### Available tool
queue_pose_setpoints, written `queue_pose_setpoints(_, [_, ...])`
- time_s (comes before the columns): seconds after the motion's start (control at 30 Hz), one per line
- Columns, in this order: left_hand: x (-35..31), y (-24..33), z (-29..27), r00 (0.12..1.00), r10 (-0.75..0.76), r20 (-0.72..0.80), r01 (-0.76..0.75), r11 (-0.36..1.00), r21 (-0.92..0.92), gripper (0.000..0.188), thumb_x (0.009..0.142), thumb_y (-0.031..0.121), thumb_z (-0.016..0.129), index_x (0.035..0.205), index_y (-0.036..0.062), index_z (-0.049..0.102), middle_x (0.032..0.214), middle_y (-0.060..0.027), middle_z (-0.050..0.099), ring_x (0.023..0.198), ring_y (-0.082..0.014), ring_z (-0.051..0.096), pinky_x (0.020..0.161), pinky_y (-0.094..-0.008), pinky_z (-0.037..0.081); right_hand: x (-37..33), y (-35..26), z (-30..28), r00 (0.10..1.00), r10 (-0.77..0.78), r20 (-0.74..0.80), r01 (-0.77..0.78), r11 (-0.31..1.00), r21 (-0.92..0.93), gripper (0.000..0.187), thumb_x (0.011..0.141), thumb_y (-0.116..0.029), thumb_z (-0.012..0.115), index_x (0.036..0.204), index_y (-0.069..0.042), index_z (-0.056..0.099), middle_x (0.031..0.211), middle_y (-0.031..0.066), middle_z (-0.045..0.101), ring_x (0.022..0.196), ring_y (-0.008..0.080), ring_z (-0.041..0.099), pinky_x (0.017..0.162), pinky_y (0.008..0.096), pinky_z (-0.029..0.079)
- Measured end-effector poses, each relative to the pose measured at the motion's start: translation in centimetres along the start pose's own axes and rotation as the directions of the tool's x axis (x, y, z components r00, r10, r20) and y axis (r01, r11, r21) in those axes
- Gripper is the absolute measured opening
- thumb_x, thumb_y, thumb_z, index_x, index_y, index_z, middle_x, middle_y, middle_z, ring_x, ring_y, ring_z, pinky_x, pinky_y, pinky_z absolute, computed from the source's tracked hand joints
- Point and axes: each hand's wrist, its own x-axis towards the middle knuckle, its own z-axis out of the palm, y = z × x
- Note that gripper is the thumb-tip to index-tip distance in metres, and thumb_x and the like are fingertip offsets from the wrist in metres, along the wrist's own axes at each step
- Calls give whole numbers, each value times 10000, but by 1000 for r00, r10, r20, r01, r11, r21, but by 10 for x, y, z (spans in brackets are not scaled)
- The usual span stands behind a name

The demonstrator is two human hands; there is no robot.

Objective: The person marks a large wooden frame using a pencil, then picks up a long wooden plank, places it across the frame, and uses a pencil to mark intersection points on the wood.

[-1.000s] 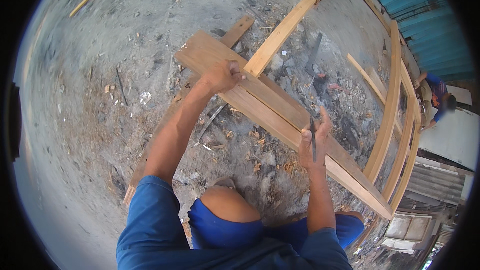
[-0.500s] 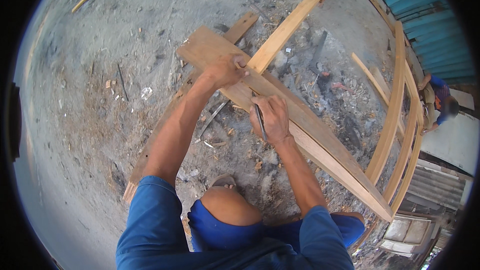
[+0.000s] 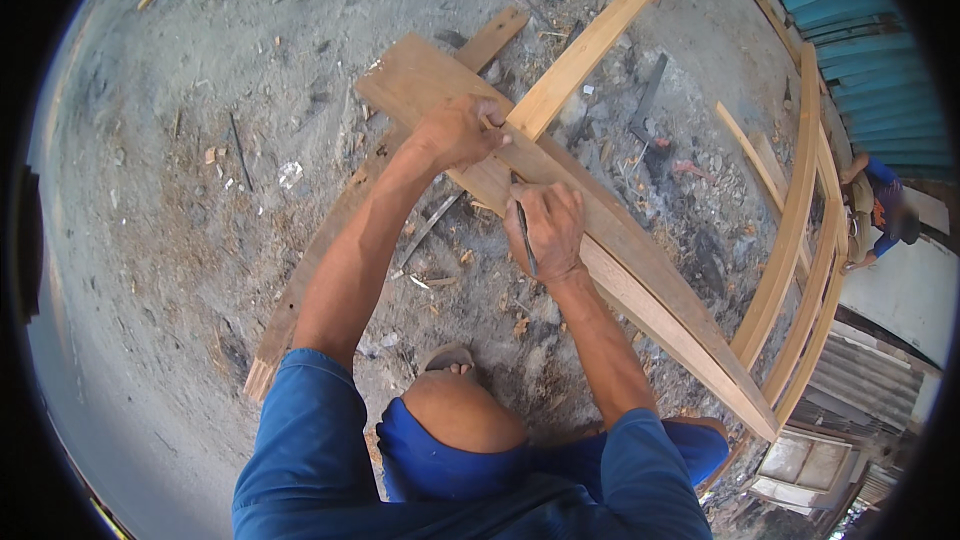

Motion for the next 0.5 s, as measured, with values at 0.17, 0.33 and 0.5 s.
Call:
queue_pose_setpoints(0.17, [0, 0, 1, 1000, -8, 5, 8, 1000, -9, 329, 891, 279, 781, 1115, 51, 704, 779, -136, 715, 654, -231, 707, 626, -378, 555, 0, 1, 2, 1000, 1, -3, -1, 1000, -12, 169, 777, -79, 745, 906, -75, 636, 839, 86, 658, 759, 276, 566, 701, 413, 400])
queue_pose_setpoints(0.33, [0, 0, -1, 1000, -3, 11, 3, 1000, 7, 346, 893, 295, 784, 1131, 57, 704, 850, -142, 730, 721, -242, 719, 676, -382, 558, -1, 0, 0, 999, 27, 28, -27, 1000, 1, 159, 807, -64, 716, 952, -73, 653, 883, 82, 683, 778, 285, 579, 721, 409, 409])
queue_pose_setpoints(0.5, [-2, 5, -3, 999, -29, 31, 29, 1000, 12, 366, 898, 313, 782, 1149, 59, 701, 867, -144, 736, 742, -251, 719, 695, -388, 555, -2, 0, 0, 999, 39, 36, -38, 999, -19, 176, 795, -62, 724, 957, -68, 658, 878, 87, 678, 775, 289, 575, 716, 414, 407])
